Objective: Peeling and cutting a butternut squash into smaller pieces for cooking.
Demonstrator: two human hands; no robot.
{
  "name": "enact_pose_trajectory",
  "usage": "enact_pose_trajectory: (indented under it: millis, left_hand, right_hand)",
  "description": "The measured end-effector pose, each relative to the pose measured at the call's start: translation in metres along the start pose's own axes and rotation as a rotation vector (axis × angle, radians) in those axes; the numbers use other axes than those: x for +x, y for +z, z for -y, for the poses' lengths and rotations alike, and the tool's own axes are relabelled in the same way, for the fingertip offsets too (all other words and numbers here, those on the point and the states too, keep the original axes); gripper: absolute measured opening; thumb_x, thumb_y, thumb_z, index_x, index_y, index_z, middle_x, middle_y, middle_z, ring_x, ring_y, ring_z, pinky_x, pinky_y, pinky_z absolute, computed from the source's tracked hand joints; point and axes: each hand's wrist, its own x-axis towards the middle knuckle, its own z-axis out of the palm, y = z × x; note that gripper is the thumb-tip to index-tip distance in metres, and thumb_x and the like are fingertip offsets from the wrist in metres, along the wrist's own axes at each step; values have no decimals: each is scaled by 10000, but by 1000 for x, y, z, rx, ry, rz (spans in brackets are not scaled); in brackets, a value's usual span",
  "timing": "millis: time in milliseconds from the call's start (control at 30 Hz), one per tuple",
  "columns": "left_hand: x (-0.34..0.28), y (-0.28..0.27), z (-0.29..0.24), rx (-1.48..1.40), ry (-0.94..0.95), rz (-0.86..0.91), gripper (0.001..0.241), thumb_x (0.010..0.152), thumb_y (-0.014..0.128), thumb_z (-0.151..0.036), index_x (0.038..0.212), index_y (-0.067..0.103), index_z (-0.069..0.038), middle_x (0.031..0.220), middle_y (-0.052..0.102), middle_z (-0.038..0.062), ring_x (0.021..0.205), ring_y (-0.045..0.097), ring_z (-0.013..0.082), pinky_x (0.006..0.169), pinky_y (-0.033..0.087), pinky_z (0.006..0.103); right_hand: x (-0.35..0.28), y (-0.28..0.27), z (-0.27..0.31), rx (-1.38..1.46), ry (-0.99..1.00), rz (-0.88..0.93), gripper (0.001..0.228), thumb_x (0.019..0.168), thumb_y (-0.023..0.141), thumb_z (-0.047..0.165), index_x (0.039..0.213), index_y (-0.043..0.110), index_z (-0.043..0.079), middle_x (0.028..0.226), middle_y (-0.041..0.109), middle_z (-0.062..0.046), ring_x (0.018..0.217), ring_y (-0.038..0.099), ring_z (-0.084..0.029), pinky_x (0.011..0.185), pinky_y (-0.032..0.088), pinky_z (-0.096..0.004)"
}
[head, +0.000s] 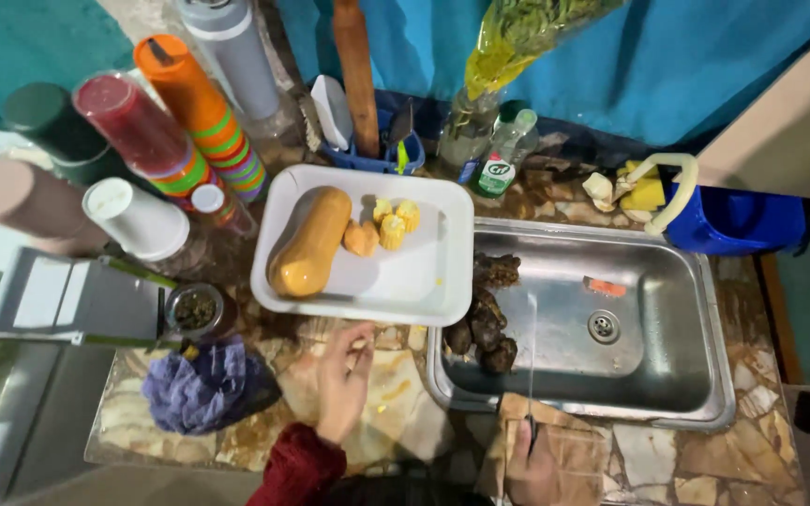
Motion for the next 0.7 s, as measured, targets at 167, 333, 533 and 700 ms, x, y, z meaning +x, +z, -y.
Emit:
enact_pose_trajectory:
  millis: [167, 333, 533, 700]
  left_hand:
    - [-39, -6, 64, -87, -43, 57, 202, 948, 609, 32, 1116, 716, -2, 994, 726, 45, 901, 666, 111, 810, 531, 247]
    - [-40, -26, 103, -184, -9, -5, 183, 955, 594, 42, 1085, 716, 3, 952, 722, 49, 892, 650, 105, 838, 528, 240]
    - [-75, -63, 83, -32, 37, -212, 182, 968, 569, 20, 1060, 725, -7, 951, 727, 43, 889, 653, 121, 828, 518, 258]
    - [-116, -82, 96, -437, -139, -374, 146, 984, 590, -49, 1045, 698, 28, 966, 725, 53, 910, 690, 146, 841, 552, 281]
  right_hand:
    - [3, -2, -1, 262, -102, -36, 481, 1066, 427, 461, 1055, 666, 43, 802, 667, -215, 785, 663, -423, 695, 518, -511]
    - [18, 27, -44, 136, -184, -3, 482, 1129, 442, 440, 993, 688, 48, 859, 705, -215, 833, 682, -443, 741, 522, -487]
    - [-5, 19, -56, 23, -551, -16, 292, 983, 608, 345, 1154, 653, 113, 933, 688, -184, 854, 664, -427, 733, 525, -487]
    - [1, 45, -70, -293, -866, -3, 527, 837, 695, 477, 1209, 663, 105, 1052, 681, -140, 981, 663, -371, 832, 556, -485]
